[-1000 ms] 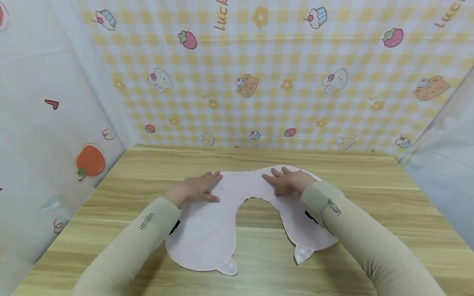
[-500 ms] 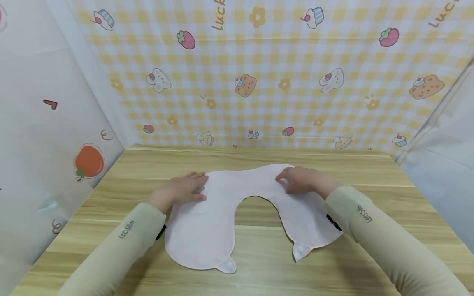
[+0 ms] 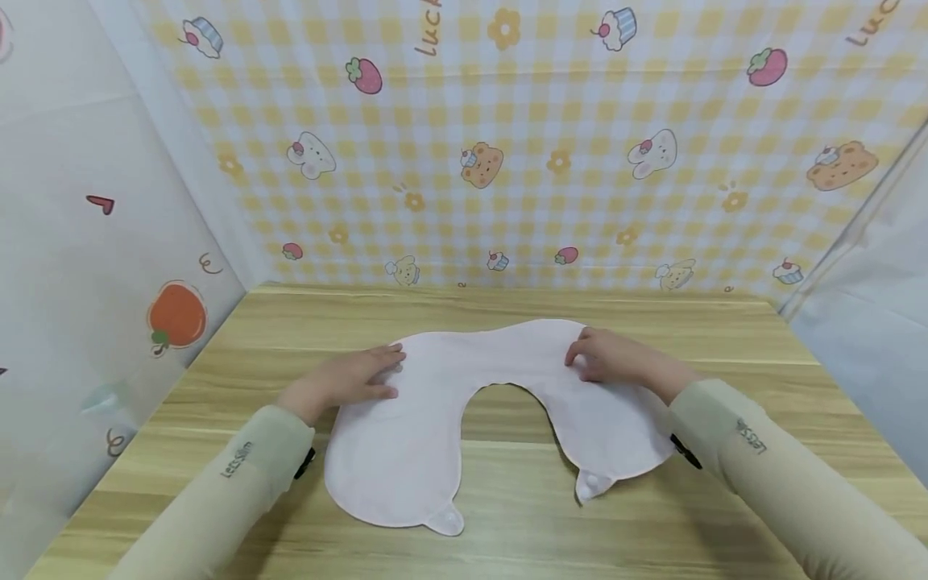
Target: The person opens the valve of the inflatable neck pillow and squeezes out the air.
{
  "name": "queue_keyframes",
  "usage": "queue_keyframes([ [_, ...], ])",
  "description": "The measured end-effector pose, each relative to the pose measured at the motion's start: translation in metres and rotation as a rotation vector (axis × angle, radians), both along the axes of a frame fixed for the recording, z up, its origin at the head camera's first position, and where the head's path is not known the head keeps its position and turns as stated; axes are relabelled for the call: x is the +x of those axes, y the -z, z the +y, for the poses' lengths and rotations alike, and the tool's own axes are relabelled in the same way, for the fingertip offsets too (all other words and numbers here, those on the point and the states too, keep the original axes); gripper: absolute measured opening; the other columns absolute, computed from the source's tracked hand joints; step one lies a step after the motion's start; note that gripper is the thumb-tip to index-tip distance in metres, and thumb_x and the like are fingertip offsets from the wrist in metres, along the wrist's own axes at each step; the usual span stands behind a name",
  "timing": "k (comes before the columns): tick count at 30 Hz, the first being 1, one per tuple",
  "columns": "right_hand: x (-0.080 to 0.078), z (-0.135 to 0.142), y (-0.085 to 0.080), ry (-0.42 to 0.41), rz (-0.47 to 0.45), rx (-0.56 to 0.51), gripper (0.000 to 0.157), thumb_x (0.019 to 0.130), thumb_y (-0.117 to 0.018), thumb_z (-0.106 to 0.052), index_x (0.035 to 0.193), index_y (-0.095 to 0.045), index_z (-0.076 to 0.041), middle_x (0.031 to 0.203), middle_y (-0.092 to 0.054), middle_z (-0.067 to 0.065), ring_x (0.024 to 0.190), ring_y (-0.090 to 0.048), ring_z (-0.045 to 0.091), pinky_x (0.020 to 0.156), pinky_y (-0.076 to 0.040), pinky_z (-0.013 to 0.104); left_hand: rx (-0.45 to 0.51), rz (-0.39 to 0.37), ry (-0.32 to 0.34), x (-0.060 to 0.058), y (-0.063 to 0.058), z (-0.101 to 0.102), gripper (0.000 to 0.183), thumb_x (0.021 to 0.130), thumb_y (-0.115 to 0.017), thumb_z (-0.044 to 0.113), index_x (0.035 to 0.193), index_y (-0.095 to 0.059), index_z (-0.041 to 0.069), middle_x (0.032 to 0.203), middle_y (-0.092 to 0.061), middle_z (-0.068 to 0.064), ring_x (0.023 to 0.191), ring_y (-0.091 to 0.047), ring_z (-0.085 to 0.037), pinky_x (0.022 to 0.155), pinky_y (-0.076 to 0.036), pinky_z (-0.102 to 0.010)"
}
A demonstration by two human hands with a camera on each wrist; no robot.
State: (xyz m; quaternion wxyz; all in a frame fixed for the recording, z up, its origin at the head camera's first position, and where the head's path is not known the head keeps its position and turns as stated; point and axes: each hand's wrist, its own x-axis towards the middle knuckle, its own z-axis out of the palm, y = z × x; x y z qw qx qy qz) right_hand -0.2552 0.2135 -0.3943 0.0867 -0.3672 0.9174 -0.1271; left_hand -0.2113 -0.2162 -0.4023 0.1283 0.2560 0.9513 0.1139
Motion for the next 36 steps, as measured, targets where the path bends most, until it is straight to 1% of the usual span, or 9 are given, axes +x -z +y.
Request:
queue_keyframes([
  [5, 0.008, 0.027, 0.006, 0.027, 0.019, -0.074, 0.019, 0.087, -0.07, 0.001, 0.104, -0.071, -0.007, 0.105, -0.06, 0.016, 0.083, -0.056, 0.019, 0.074, -0.051, 0.036, -0.004, 0.033, -0.004, 0.004, 0.003, -0.009, 0.069, 0.097, -0.061, 0.04, 0.149, -0.041, 0.001, 0.158, -0.034, -0.02, 0.145, -0.034, -0.042, 0.116, -0.031, -0.058],
  [11, 0.02, 0.051, 0.01, 0.043, 0.075, -0.076, 0.021, 0.086, -0.072, 0.0, 0.106, -0.072, -0.008, 0.105, -0.063, 0.01, 0.092, -0.061, 0.023, 0.079, -0.054, 0.04, -0.04, 0.06, -0.024, 0.011, 0.001, -0.016, 0.067, 0.097, -0.062, 0.038, 0.147, -0.043, -0.002, 0.156, -0.038, -0.021, 0.144, -0.035, -0.044, 0.116, -0.031, -0.059],
  [17, 0.032, 0.067, 0.007, 0.03, 0.235, -0.063, 0.017, 0.083, -0.076, -0.003, 0.098, -0.074, -0.01, 0.097, -0.065, 0.0, 0.089, -0.062, 0.019, 0.077, -0.054, 0.039, -0.069, 0.117, -0.048, 0.027, -0.007, -0.018, 0.063, 0.096, -0.064, 0.034, 0.144, -0.048, -0.002, 0.152, -0.044, -0.022, 0.141, -0.037, -0.048, 0.113, -0.034, -0.061],
  [22, 0.05, 0.066, 0.006, -0.03, 0.351, -0.157, 0.019, 0.082, -0.078, -0.004, 0.098, -0.075, -0.014, 0.099, -0.067, -0.004, 0.092, -0.066, 0.017, 0.078, -0.057, 0.038, -0.096, 0.239, 0.032, 0.047, -0.008, -0.01, 0.065, 0.093, -0.067, 0.035, 0.145, -0.047, 0.001, 0.151, -0.046, -0.021, 0.138, -0.043, -0.045, 0.108, -0.041, -0.059],
  [24, 0.058, 0.067, 0.006, -0.051, 0.373, -0.17, 0.02, 0.082, -0.077, -0.005, 0.099, -0.075, -0.015, 0.1, -0.069, -0.006, 0.092, -0.067, 0.016, 0.078, -0.058, 0.037, -0.098, 0.264, 0.065, 0.057, -0.006, -0.007, 0.065, 0.093, -0.068, 0.036, 0.145, -0.048, 0.002, 0.152, -0.046, -0.018, 0.138, -0.045, -0.043, 0.106, -0.044, -0.059],
  [28, 0.071, 0.075, 0.008, -0.054, 0.395, -0.165, 0.02, 0.082, -0.077, -0.004, 0.098, -0.076, -0.016, 0.098, -0.071, -0.007, 0.089, -0.068, 0.012, 0.073, -0.058, 0.033, -0.086, 0.215, 0.099, 0.077, -0.005, -0.004, 0.064, 0.093, -0.066, 0.038, 0.145, -0.05, 0.004, 0.151, -0.047, -0.016, 0.138, -0.046, -0.041, 0.102, -0.046, -0.061],
  [31, 0.076, 0.087, 0.012, -0.05, 0.402, -0.155, 0.015, 0.081, -0.077, -0.006, 0.093, -0.076, -0.015, 0.093, -0.07, -0.01, 0.083, -0.065, 0.005, 0.069, -0.057, 0.029, -0.086, 0.151, 0.089, 0.09, -0.003, -0.011, 0.066, 0.093, -0.065, 0.04, 0.146, -0.048, 0.004, 0.152, -0.046, -0.017, 0.138, -0.045, -0.042, 0.102, -0.045, -0.062],
  [34, 0.08, 0.1, 0.016, -0.056, 0.427, -0.133, 0.013, 0.079, -0.079, -0.007, 0.089, -0.075, -0.015, 0.09, -0.068, -0.012, 0.081, -0.064, 0.005, 0.068, -0.056, 0.03, -0.119, 0.123, 0.013, 0.099, -0.003, -0.025, 0.069, 0.09, -0.067, 0.044, 0.146, -0.048, 0.007, 0.154, -0.044, -0.018, 0.139, -0.042, -0.045, 0.099, -0.045, -0.067],
  [36, 0.081, 0.104, 0.016, -0.064, 0.467, -0.132, 0.017, 0.076, -0.08, -0.006, 0.09, -0.075, -0.015, 0.091, -0.069, -0.011, 0.082, -0.064, 0.008, 0.071, -0.057, 0.033, -0.156, 0.133, -0.045, 0.101, -0.007, -0.036, 0.07, 0.088, -0.069, 0.045, 0.144, -0.051, 0.007, 0.152, -0.045, -0.018, 0.138, -0.041, -0.047, 0.094, -0.044, -0.072],
])
